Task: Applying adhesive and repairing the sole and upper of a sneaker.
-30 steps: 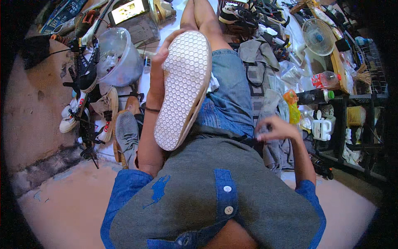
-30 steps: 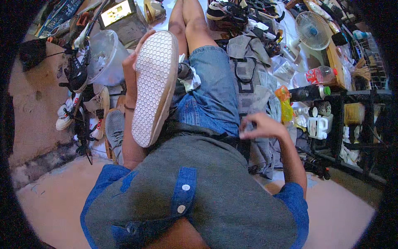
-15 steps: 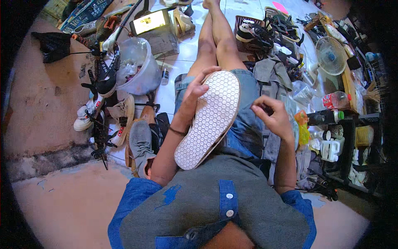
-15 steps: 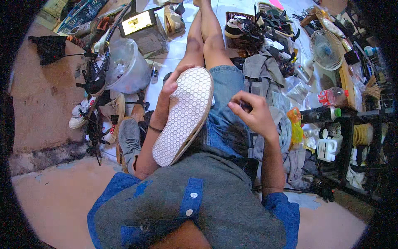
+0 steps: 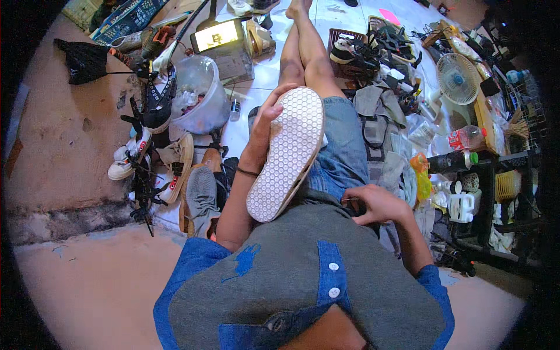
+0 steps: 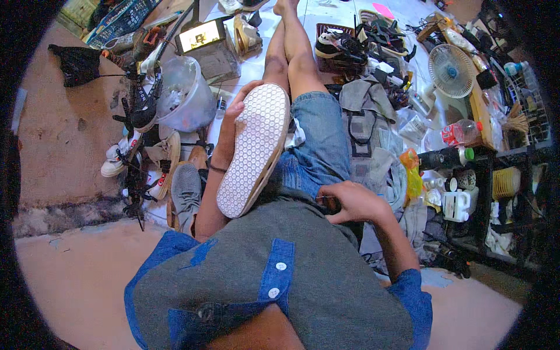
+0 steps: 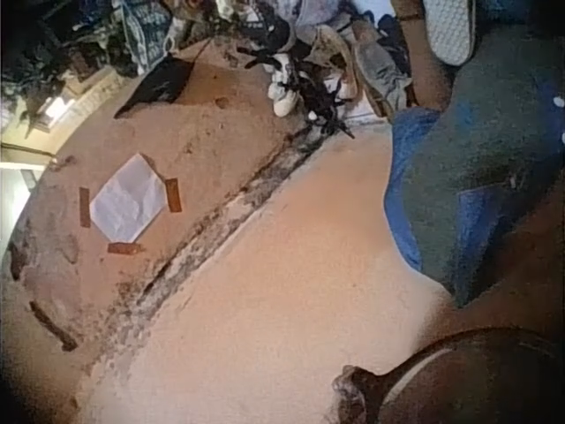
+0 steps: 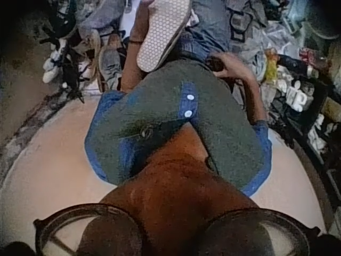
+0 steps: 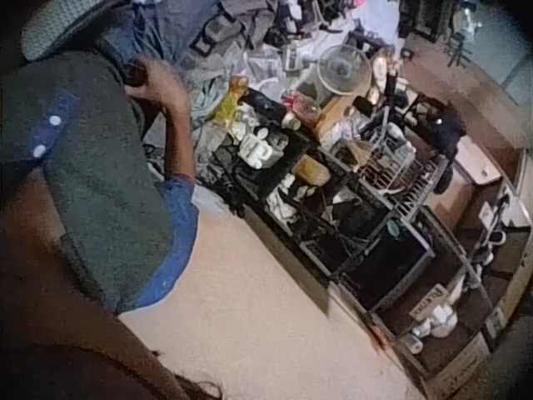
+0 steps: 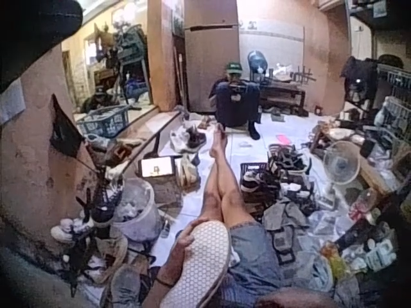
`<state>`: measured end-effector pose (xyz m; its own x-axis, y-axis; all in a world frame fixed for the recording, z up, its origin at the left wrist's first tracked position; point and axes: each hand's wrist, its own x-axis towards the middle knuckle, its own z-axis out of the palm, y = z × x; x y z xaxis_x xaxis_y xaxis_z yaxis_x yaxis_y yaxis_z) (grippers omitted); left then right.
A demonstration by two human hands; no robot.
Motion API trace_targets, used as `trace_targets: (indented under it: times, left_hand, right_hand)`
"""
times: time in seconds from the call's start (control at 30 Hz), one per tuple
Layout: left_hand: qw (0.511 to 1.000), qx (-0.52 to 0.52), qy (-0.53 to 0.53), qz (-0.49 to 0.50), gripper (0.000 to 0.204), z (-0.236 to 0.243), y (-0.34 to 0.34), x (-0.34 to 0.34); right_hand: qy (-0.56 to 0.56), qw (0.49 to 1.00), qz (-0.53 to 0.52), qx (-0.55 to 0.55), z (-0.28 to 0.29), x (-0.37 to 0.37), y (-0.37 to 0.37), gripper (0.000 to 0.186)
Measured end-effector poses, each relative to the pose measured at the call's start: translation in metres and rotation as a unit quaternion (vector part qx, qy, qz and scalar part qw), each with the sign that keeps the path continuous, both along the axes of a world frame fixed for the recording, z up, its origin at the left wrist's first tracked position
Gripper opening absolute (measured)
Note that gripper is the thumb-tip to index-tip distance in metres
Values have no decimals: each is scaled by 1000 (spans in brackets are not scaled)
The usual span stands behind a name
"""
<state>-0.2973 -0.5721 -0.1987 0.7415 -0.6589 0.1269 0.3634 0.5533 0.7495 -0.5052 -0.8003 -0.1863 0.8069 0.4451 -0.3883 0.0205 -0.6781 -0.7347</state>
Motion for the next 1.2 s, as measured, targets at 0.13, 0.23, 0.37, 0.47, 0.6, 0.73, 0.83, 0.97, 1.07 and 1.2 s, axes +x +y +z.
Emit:
trace_targets:
  times: [0.13,0.23,0.37,0.47,0.6,0.73,0.83,0.97,1.07,1.2]
  left_hand:
    - [1000,6,-17,15,70,7,5,-2]
    - [1000,-22,-15,5,70,7,7,4]
    - [999,-27,-13,19,70,1,9,8]
    - [999,-36,-9,20,69,-1,11,9]
    - [999,-38,-5,36,68,1,11,10]
    - [997,-57,-17,43,59,1,11,13]
    - [998,-47,-21,35,60,-1,11,14]
    - [999,1,-32,4,59,-3,4,12]
    - [999,25,-30,1,56,-1,-5,3]
    - [995,47,-65,-64,62,7,-18,-10]
  right_hand:
    - [-52,996,-38,-63,1,-2,10,45]
    - [-100,984,-73,-129,2,-7,20,43]
    - [-131,972,-106,-166,4,-17,28,41]
    - [-177,958,-129,-183,-3,-20,32,41]
    - [-263,940,-155,-152,-19,-16,33,37]
    - [-273,931,-207,-123,-21,-12,23,32]
    - [-264,944,-156,-122,-15,-6,15,29]
    - [-119,992,-39,-23,-1,12,7,30]
    - [-123,988,-81,41,5,24,2,24]
    - [-200,910,-350,96,9,32,-15,21]
